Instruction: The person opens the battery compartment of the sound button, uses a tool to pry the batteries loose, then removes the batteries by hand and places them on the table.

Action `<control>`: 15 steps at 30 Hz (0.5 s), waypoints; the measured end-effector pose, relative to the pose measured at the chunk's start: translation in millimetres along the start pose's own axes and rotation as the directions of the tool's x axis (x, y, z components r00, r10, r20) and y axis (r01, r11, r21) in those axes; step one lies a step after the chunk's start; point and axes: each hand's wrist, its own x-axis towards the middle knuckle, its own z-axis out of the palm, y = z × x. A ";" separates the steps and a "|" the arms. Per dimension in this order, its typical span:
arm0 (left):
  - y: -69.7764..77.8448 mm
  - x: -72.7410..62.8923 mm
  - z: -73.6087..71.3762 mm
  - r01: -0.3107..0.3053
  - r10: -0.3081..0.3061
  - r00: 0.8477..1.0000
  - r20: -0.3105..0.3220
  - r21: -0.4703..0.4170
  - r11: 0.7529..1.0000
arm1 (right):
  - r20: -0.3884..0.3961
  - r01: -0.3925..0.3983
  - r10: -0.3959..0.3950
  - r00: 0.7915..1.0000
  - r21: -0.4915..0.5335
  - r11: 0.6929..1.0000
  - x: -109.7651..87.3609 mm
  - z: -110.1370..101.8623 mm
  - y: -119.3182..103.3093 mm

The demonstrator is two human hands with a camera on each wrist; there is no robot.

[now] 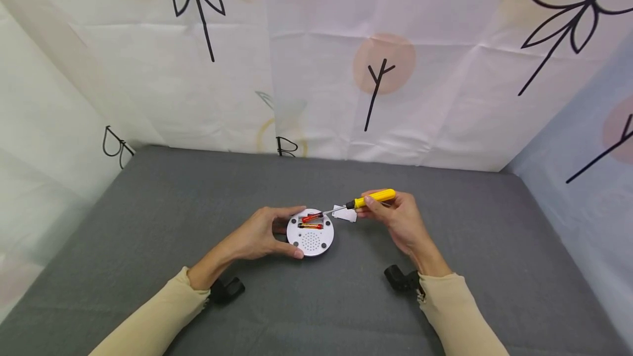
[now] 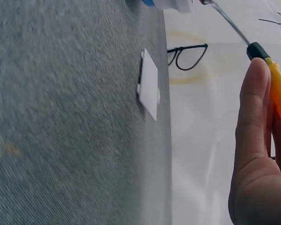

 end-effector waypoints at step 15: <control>0.4 0.5 0.9 0.020 -0.020 0.999 -0.026 0.003 1.000 | -0.002 0.025 -0.025 1.000 -0.124 0.992 -2.5 -3.3 -13.1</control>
